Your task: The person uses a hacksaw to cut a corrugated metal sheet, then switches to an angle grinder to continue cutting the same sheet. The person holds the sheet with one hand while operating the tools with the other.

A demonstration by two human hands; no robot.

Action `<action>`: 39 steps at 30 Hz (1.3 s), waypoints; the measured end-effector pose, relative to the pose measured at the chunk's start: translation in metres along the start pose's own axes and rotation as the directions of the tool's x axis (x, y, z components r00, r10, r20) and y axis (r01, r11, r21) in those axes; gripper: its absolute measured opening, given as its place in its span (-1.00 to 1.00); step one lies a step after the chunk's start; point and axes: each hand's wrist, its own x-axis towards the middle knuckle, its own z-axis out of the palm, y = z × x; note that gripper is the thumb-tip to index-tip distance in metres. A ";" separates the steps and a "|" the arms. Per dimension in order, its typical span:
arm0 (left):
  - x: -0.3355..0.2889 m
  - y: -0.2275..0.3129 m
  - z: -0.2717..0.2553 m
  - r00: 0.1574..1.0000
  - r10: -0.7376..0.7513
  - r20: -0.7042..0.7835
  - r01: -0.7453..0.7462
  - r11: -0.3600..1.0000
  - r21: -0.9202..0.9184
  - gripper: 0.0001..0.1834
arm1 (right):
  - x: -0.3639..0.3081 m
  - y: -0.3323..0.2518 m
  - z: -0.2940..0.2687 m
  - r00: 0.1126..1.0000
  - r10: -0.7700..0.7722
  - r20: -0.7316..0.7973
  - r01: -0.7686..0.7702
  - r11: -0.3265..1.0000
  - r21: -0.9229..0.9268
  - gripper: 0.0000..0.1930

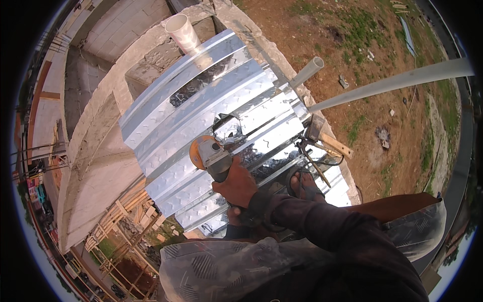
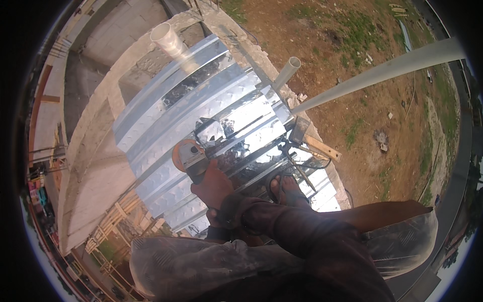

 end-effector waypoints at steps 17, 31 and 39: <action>-0.022 0.014 -0.004 1.000 0.005 0.023 -0.004 1.000 -0.017 -0.09 | -0.013 -0.012 0.009 0.999 -0.013 0.050 0.012 1.000 0.028 -0.27; 0.007 0.007 0.004 0.998 0.024 0.055 -0.022 0.999 -0.028 -0.04 | 0.007 -0.018 0.000 1.000 -0.021 -0.015 0.021 0.999 -0.043 -0.16; 0.013 0.002 0.012 0.997 0.074 -0.008 -0.073 0.992 0.104 0.03 | 0.010 -0.027 -0.010 0.999 -0.002 0.039 0.004 0.999 -0.041 -0.28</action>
